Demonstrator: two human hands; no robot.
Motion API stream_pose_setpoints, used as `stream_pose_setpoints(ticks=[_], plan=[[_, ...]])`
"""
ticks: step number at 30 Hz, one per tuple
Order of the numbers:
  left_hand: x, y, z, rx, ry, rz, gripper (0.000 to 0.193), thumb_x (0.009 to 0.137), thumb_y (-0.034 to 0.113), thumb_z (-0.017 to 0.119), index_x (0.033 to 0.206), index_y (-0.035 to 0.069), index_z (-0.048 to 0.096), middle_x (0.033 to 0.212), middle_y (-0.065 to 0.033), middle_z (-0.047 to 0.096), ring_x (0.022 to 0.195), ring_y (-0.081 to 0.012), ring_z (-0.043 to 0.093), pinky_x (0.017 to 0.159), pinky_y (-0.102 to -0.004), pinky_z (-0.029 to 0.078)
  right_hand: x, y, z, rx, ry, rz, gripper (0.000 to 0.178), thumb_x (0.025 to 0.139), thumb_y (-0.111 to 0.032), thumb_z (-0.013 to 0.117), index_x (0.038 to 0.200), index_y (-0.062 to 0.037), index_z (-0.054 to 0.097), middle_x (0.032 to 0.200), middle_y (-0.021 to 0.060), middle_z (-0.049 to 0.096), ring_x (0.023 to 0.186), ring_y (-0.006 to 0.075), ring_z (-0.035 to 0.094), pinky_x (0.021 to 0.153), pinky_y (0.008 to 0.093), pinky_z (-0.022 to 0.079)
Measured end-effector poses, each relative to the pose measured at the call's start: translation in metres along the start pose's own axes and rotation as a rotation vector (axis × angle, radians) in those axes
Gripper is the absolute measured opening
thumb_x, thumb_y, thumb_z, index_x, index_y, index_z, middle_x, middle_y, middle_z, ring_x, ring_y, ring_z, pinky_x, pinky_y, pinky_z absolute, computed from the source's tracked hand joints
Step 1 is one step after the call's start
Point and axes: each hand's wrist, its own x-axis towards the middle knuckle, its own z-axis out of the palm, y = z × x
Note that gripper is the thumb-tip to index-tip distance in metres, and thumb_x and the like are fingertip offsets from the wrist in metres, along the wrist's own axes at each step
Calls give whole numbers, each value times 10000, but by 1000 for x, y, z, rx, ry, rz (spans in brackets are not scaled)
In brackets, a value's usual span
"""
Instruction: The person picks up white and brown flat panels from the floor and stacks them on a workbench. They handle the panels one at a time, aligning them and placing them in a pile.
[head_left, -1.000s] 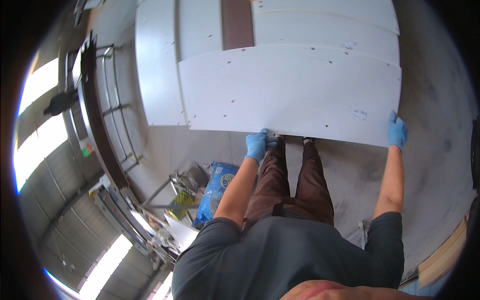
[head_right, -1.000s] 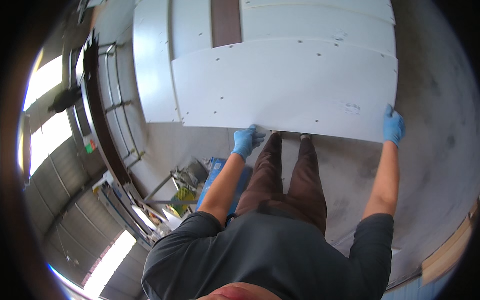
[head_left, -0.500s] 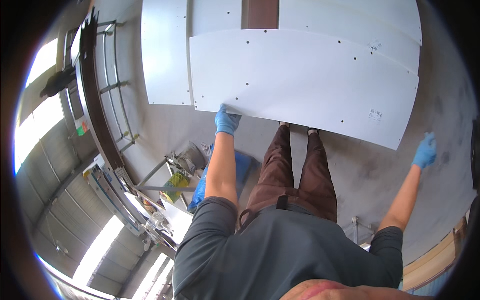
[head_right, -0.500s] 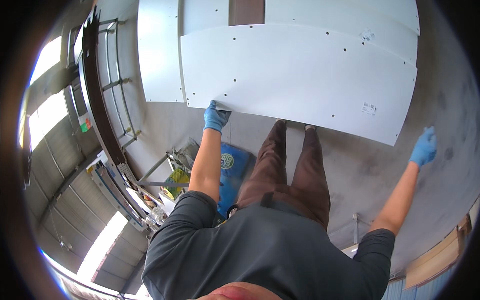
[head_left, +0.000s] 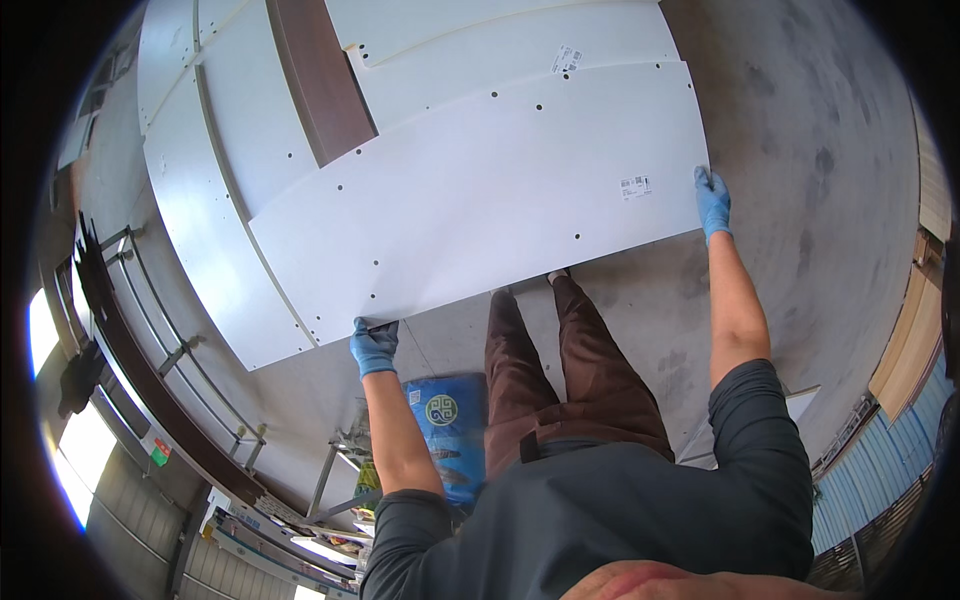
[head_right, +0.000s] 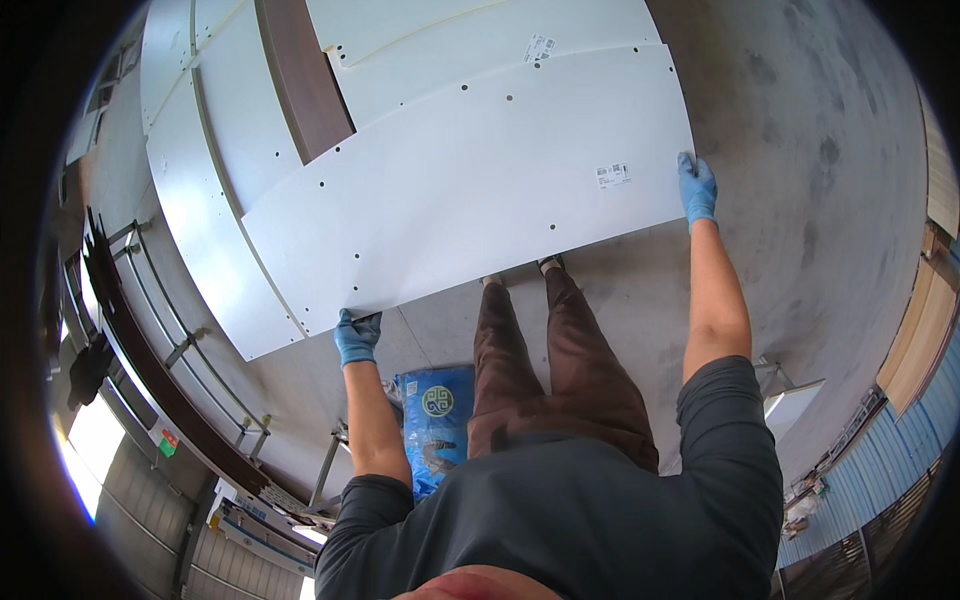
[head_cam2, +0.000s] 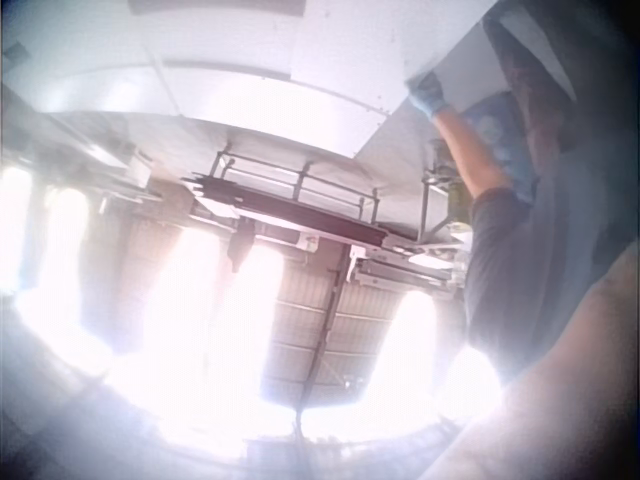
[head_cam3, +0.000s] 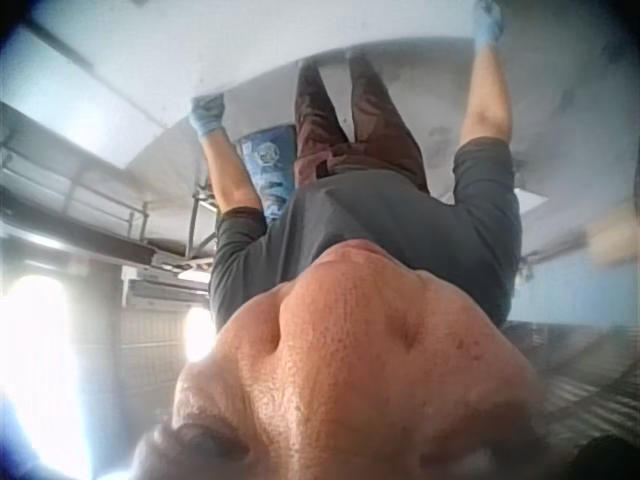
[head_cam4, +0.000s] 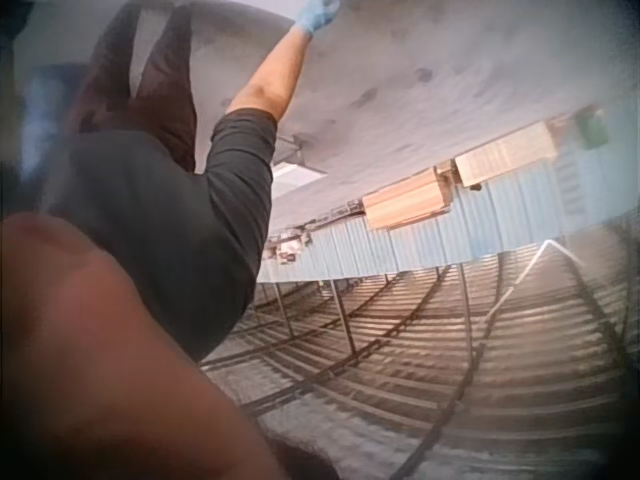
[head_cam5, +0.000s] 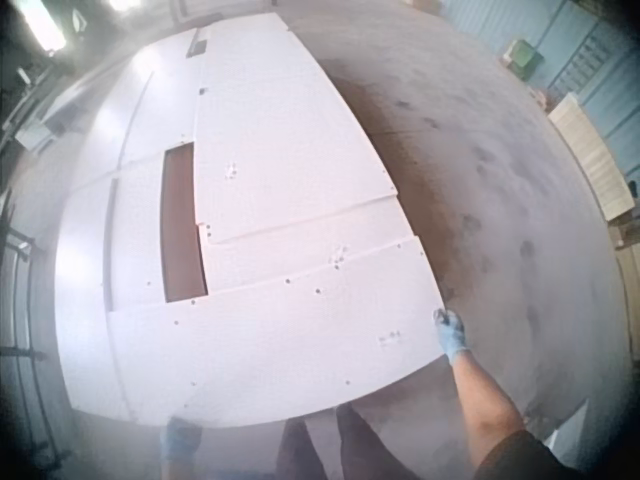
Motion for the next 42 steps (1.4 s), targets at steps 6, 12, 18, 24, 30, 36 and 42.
stream_pose_setpoints(ticks=[6, 12, 18, 24, 30, 36, 42], plan=[[0, 4, -3, 44, -36, 1, 455, 1059, 280, 503, 1470, 88, 471, 1545, -191, 472, 1437, -458, 420, 1117, -755, 366, 2, 1, 2, 107, -14, -20, 392, 1000, -379, 680, 1112, -5, 718, 969, 54, 746, 882, 133, 638, 821, 318, 525], [-5, 3, -7, 83, -76, 15, 469, 1049, 286, 526, 1467, 77, 480, 1527, -197, 495, 1433, -460, 427, 1121, -748, 369, 27, 32, 8, 617, -168, 120, 415, 1011, -314, 670, 1240, 32, 668, 1180, 80, 723, 1089, 136, 651, 940, 285, 526], [-3, 5, -5, 45, -63, -12, 487, 1020, 258, 547, 1462, 59, 495, 1523, -197, 504, 1430, -445, 440, 1134, -733, 368, -35, 37, 12, -428, 397, 110, 795, 975, -550, 601, 1442, 83, 489, 1399, 310, 585, 1319, 420, 567, 1081, 427, 490], [-2, 7, -2, 89, 13, 24, 497, 1038, 281, 525, 1477, 52, 483, 1539, -194, 490, 1431, -439, 442, 1149, -715, 364, -71, 21, 36, 586, 490, 341, 447, 950, -330, 696, 1213, 30, 661, 1119, 135, 739, 996, 239, 704, 882, 342, 544], [-6, 6, 2, 100, -30, 14, 495, 1047, 292, 517, 1477, 49, 483, 1524, -196, 503, 1432, -442, 440, 1153, -704, 368, -54, 32, 39, 538, 514, 572, 385, 937, -289, 694, 1137, 39, 702, 1110, 112, 751, 994, 227, 711, 861, 346, 557], [-11, 4, 5, 94, 0, 2, 476, 1016, 219, 530, 1460, 50, 503, 1504, -193, 527, 1408, -412, 477, 1163, -666, 386, -47, 71, 39, 500, 405, 509, 444, 949, -327, 677, 1181, 52, 690, 1144, 147, 739, 1041, 241, 697, 884, 366, 548], [0, 29, -16, 94, 102, 51, 479, 1040, 429, 486, 1360, 93, 605, 1398, -138, 623, 1322, -344, 537, 1136, -538, 413, -45, 66, 24, 831, 82, 459, 525, 1058, -353, 511, 1407, 36, 559, 1416, 134, 621, 1263, 308, 611, 1101, 456, 474]])
